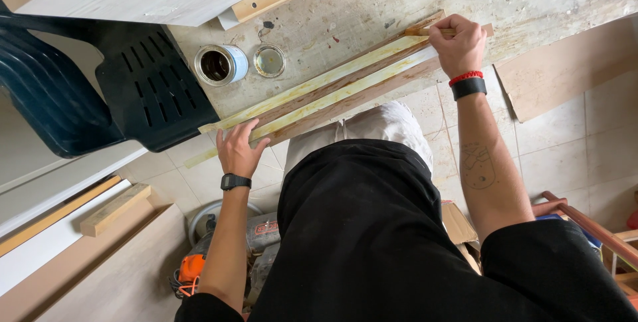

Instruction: The person applies a dark wood stain to several thin wooden strips using a small brush. They repeatedly dip the brush into a can of stain and spread it along the length of each strip, working on one piece at a time on a workbench.

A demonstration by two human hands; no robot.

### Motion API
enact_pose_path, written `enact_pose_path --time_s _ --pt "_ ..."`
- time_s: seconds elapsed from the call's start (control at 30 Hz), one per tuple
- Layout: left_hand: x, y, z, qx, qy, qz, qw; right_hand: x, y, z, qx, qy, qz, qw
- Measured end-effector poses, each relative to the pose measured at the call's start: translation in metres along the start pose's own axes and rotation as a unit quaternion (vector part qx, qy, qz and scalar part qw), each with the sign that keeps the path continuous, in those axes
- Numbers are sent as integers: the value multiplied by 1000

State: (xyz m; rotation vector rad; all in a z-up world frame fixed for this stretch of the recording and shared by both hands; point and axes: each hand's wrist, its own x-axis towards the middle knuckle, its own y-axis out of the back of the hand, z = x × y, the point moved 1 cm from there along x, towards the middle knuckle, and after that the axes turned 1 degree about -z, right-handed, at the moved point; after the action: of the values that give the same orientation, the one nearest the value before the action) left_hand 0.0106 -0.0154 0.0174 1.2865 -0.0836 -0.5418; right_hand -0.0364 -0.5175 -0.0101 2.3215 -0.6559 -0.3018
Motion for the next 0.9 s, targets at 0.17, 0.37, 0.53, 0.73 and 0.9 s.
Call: enact_pose_path --time_s 0.17,0.37,0.53,0.73,0.9 --pt "0 1 0 0 -7 2 1000 -4 0 -3 -6 -7 9 1000" --pt "1 2 1 6 -19 7 1000 -6 -6 -5 28 -10 -17 999" --pt "0 3 1 2 -21 6 1000 -9 -18 -15 88 -38 -43 994" --pt "0 5 6 4 -19 11 1000 -29 19 -17 478 -244 41 843" --pt "-1 -4 -5 19 -4 -7 1000 -69 20 9 392 -222 35 892"
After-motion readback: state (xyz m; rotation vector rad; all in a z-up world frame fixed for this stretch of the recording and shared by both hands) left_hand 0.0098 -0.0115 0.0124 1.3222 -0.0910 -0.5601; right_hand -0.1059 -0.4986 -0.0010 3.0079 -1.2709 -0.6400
